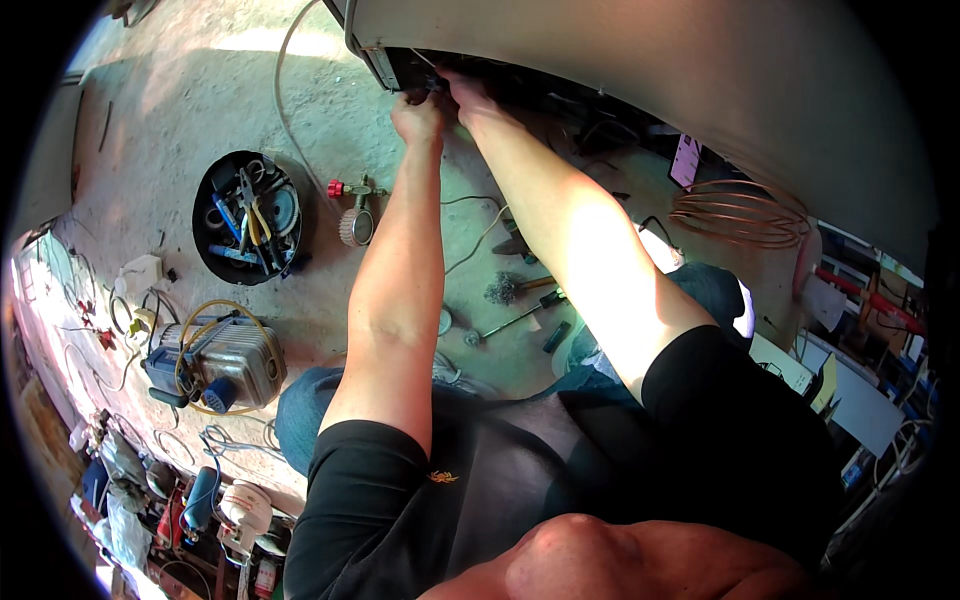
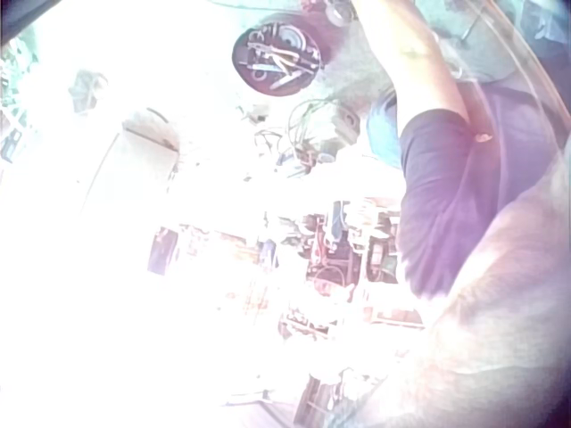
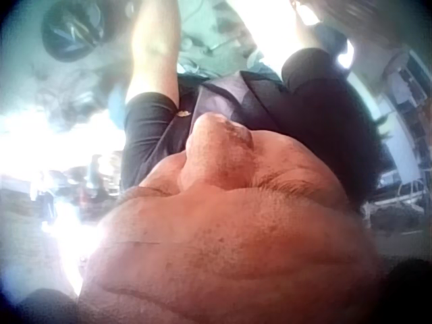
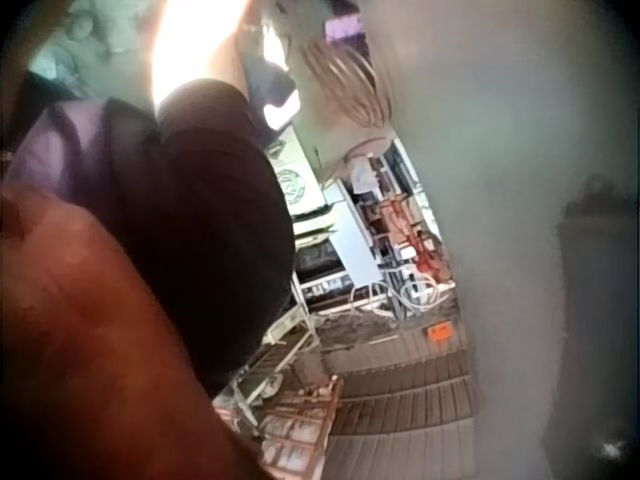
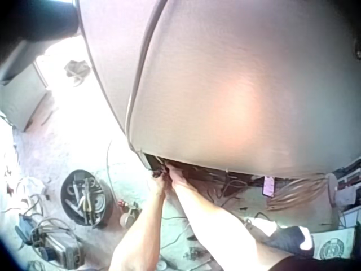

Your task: The person sits on the floor and uses a soldering iron to heat and join wires inside an appliance. They manipulate the wires with pliers and their hands, applying heat to the connection points.

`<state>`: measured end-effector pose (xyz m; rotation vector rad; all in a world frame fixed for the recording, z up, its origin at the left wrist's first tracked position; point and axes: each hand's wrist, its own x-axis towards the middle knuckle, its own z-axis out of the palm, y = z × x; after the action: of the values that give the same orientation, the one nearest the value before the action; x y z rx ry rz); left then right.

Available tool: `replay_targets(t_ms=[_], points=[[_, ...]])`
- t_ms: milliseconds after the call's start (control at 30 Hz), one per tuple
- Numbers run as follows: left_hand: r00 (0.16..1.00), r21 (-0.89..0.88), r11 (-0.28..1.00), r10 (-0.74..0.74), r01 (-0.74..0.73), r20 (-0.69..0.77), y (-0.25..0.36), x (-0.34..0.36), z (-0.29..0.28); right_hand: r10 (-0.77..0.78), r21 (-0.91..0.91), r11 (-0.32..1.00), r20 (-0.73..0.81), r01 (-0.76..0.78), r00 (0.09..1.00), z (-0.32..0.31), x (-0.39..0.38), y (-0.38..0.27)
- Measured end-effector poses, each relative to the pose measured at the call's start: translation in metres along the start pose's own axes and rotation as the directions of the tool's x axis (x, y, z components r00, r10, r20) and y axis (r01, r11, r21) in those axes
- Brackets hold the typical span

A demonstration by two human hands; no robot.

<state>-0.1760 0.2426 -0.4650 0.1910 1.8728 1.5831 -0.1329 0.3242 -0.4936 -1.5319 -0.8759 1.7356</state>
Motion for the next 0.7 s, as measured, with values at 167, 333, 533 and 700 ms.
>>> replay_targets(t_ms=[167, 333, 533, 700], points=[[0.992, 0.308, 0.945, 0.125, -0.107, -0.037, 0.022, -0.018, -0.008, 0.112, 0.013, 0.994, 0.036, -0.112, 0.993, 0.000, -0.022, -0.011], [0.974, 0.321, 0.922, 0.227, -0.216, 0.002, 0.027, -0.022, -0.004, 0.140, -0.025, 0.990, 0.011, -0.140, 0.990, -0.001, -0.028, -0.024], [0.958, 0.341, 0.898, 0.286, -0.278, 0.028, 0.013, -0.012, -0.008, 0.106, -0.060, 0.993, 0.059, -0.102, 0.993, -0.001, -0.048, -0.035], [0.997, 0.086, 0.994, 0.070, -0.072, 0.032, -0.005, 0.004, -0.013, -0.201, -0.287, 0.937, 0.025, 0.199, 0.979, -0.003, -0.056, -0.026]])
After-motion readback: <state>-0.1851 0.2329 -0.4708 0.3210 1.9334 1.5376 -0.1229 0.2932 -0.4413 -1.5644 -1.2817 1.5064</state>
